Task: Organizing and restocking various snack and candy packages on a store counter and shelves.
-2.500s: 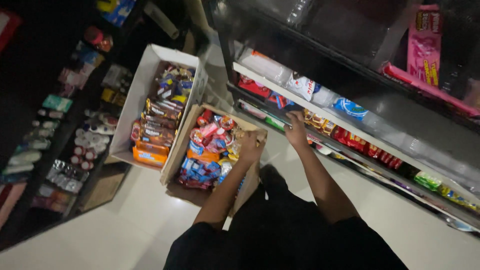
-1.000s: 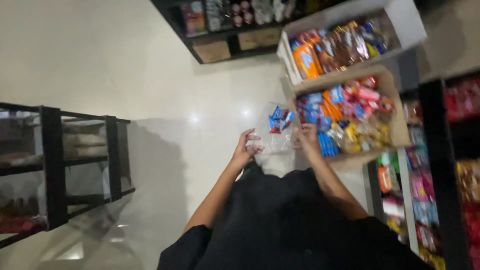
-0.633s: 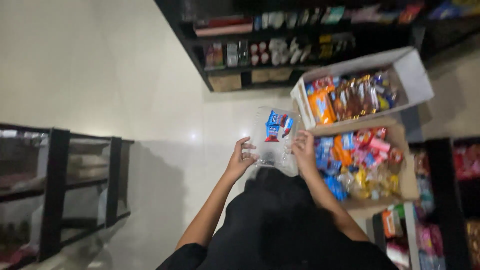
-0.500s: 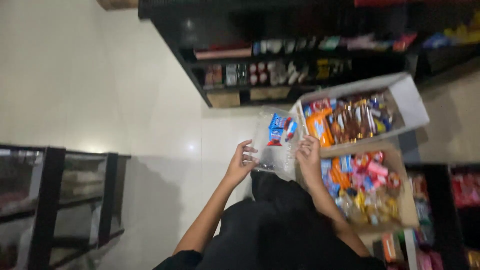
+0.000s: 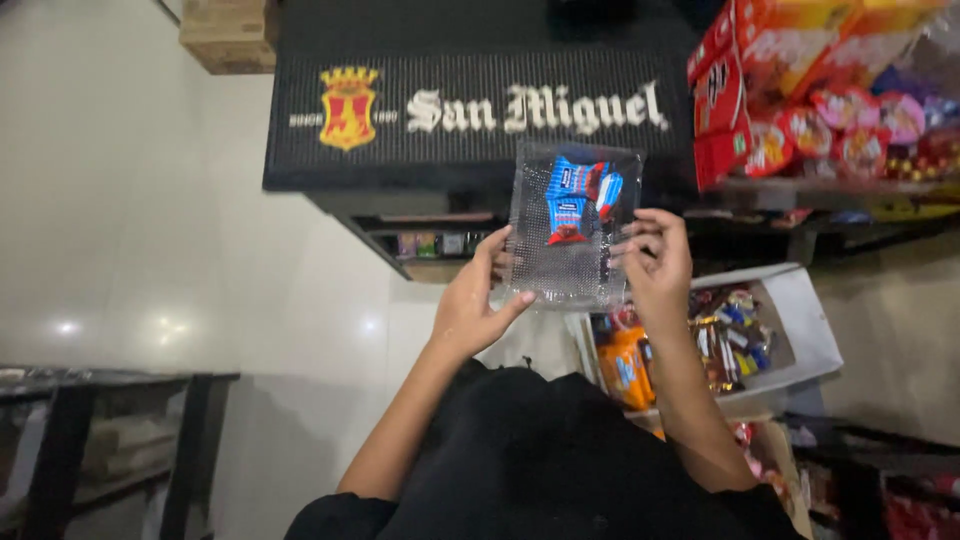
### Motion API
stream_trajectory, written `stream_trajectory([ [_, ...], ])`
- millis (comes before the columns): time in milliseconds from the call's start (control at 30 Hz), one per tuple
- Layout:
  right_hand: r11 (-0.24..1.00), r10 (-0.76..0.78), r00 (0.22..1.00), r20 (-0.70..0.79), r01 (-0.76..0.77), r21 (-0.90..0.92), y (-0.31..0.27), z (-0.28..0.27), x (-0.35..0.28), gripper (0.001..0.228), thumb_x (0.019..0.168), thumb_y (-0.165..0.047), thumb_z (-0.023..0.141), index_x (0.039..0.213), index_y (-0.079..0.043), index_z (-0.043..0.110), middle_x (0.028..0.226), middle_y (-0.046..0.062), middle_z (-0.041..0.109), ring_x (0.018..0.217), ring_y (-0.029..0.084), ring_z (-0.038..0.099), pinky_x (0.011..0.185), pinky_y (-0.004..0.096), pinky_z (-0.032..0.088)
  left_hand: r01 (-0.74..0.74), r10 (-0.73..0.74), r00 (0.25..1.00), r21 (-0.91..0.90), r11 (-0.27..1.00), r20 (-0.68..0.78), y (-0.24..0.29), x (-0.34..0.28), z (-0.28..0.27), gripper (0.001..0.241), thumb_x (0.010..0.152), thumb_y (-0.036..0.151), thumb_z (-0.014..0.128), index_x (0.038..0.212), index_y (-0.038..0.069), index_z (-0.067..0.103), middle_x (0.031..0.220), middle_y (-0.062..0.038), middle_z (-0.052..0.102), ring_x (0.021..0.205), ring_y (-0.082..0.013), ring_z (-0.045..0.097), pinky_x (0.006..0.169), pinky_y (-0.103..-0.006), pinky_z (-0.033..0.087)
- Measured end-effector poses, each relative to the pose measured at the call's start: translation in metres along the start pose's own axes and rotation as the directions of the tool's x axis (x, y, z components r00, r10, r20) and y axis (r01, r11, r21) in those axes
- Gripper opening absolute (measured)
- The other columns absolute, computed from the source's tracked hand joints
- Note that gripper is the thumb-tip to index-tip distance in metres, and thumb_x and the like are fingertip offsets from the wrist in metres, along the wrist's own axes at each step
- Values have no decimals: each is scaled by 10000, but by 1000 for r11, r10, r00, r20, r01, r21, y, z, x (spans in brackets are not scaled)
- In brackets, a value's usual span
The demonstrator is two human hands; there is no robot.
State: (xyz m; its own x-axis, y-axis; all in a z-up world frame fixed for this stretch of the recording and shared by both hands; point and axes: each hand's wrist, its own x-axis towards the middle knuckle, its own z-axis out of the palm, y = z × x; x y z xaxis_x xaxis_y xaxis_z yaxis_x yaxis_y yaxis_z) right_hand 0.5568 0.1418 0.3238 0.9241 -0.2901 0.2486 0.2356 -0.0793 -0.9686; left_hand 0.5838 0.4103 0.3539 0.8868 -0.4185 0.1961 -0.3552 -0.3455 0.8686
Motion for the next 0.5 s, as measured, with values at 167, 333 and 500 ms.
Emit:
stream_trajectory([
  [167,989,-87,996,-14,85,-123,9,21,65,276,956,147,545,1209,39,564,1172,87,526,954,135,661,812,284,622,22,-20,993,-16,1000,115,-20,74,-32,901,841,367,798,1555,86,325,1208,-141,693,1029,-250,700,907,-387,553],
  [333,960,-85,994,-74,62,-274,4,30,104,173,953,123,583,1097,39,627,1164,75,538,951,131,645,797,261,607,98,-132,956,139,985,263,-7,145,-80,778,789,450,803,1411,97,498,1214,-92,651,939,-247,697,857,-388,556],
  [500,793,-104,994,27,99,-601,-43,39,132,197,919,4,673,1109,-43,687,1181,107,563,1124,222,614,921,339,563,-277,268,961,281,919,70,-11,208,-95,338,876,301,780,1100,63,695,1059,-108,636,1002,-329,571,857,-428,504],
])
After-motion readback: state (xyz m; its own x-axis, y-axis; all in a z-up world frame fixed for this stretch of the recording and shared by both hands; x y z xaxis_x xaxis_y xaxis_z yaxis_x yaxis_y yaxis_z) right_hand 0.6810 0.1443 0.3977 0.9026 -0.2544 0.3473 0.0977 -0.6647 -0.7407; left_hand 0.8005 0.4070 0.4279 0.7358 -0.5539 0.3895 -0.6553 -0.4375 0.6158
